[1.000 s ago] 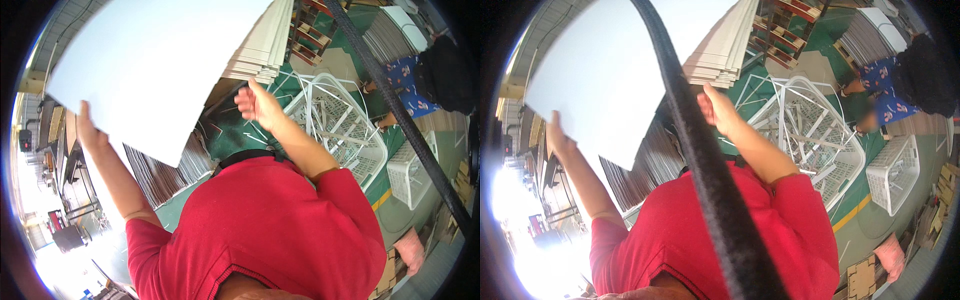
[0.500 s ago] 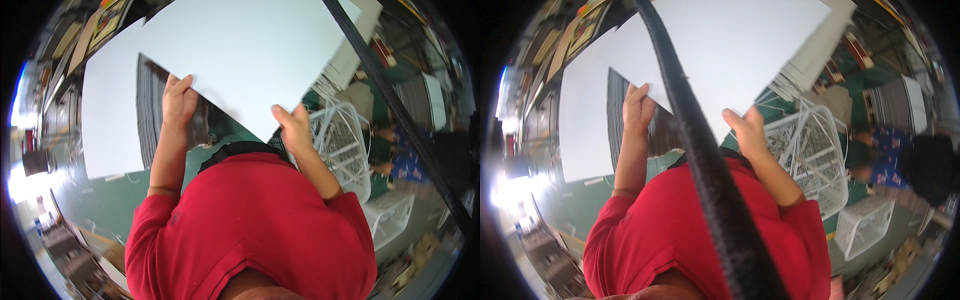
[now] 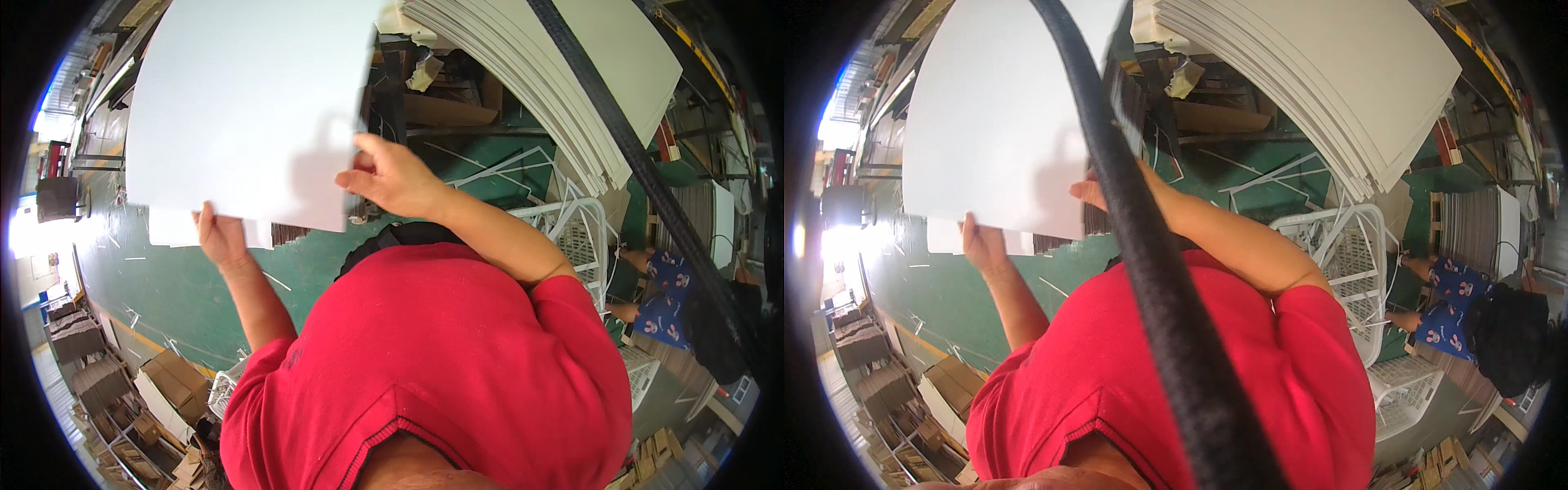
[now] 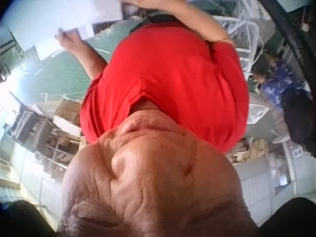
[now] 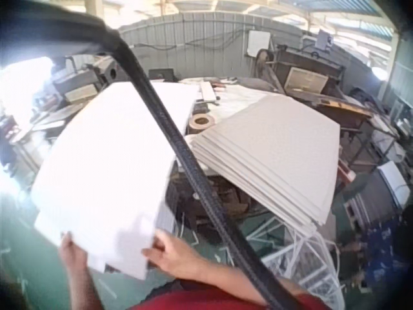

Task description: The person removes protective strips from the edges of large boards by hand and stacks the boards onto a pile. They also gather discarded strips into a basket and move the basket.

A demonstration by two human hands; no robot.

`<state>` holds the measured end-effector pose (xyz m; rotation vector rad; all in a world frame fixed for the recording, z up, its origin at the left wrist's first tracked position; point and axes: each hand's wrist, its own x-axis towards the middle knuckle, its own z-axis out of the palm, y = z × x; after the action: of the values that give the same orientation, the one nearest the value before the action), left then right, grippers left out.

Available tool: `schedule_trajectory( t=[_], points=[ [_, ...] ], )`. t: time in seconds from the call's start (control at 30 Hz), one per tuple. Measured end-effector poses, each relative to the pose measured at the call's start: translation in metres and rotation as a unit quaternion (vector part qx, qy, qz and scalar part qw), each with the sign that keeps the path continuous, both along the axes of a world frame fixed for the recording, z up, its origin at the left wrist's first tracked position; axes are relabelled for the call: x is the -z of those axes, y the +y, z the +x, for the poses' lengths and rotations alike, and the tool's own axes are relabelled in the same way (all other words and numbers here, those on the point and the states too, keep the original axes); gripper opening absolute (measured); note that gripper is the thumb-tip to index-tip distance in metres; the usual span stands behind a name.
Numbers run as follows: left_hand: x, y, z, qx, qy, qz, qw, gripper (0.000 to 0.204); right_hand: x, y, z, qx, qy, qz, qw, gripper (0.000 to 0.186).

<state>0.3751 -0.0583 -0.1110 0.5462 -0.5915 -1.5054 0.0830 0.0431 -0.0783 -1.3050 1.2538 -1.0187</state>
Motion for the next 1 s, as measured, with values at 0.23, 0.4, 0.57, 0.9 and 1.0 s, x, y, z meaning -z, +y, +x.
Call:
schedule_trajectory(
  t=[0.23, 0.4, 0.57, 0.9, 1.0],
  points=[
    [0.098, -0.046, 0.184, -0.1, -0.176, 0.221, 0.954, 0.028, 0.071, -0.005, 0.05, -0.092, 0.018, 0.092, 0.991, 0.046],
    [0.102, -0.049, 0.177, -0.166, -0.245, 0.214, 0.931, 0.022, 0.094, 0.003, 0.054, -0.111, 0.04, 0.096, 0.988, 0.043],
    [0.08, -0.042, 0.156, -0.219, -0.229, 0.22, 0.923, 0.011, 0.106, 0.01, 0.055, -0.092, 0.073, 0.087, 0.989, 0.041],
    [0.057, 0.006, 0.149, -0.143, -0.248, 0.224, 0.932, 0.014, 0.128, 0.016, 0.055, -0.08, 0.029, 0.126, 0.988, 0.041],
    [0.053, 0.008, 0.16, -0.102, -0.275, 0.235, 0.927, 0.021, 0.157, 0.014, 0.057, -0.088, -0.046, 0.135, 0.986, 0.041]
  ],
)
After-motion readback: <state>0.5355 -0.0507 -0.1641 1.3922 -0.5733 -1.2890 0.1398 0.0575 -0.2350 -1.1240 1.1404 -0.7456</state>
